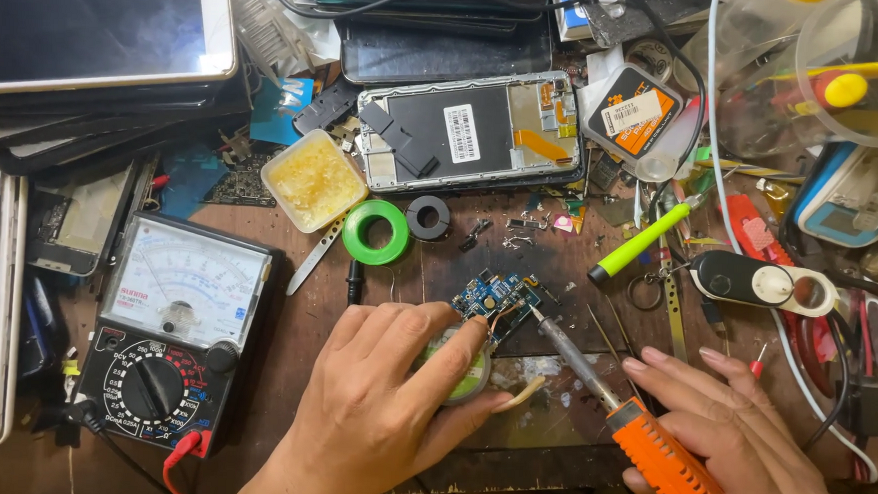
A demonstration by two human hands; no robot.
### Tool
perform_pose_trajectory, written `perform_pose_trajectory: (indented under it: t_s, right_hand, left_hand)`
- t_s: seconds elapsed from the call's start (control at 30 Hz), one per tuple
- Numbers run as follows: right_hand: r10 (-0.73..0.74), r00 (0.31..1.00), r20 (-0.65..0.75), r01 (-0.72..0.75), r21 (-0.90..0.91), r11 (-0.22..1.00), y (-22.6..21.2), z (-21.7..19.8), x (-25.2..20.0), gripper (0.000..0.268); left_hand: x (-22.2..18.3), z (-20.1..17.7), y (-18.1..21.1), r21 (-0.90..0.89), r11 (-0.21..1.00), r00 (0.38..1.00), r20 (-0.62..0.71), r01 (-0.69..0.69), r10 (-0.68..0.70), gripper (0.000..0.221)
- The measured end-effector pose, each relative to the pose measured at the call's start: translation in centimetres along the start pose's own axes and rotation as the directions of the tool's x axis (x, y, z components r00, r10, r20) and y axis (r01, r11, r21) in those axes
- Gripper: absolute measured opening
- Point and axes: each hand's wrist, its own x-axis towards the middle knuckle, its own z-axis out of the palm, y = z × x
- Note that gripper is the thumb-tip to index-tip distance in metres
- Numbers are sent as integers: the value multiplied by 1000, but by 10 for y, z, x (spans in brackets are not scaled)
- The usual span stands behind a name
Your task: Soldering electronic components onto a circuit board at a repair bench using a soldering iron and tweezers.
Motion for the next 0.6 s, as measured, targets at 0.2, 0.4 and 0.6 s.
perform_pose_trajectory:
  t_s: [0.2, 0.4, 0.6]
  right_hand:
    - [17, 1000, -4, -17, -24, 1000, -2, 1, 0, 20]
    - [15, 1000, 8, -15, -14, 1000, -3, 2, 1, 20]
    - [-4, 1000, 12, 4, -6, 1000, -1, 2, 0, 21]
  left_hand:
    - [-1, 0, -1, -11, 1000, 1000, 0, -1, 1, 41]
    - [-2, 0, 0, -5, 1000, 1000, 2, -3, 3, 42]
    - [-1, 0, 0, 0, 1000, 1000, 0, -4, 4, 42]
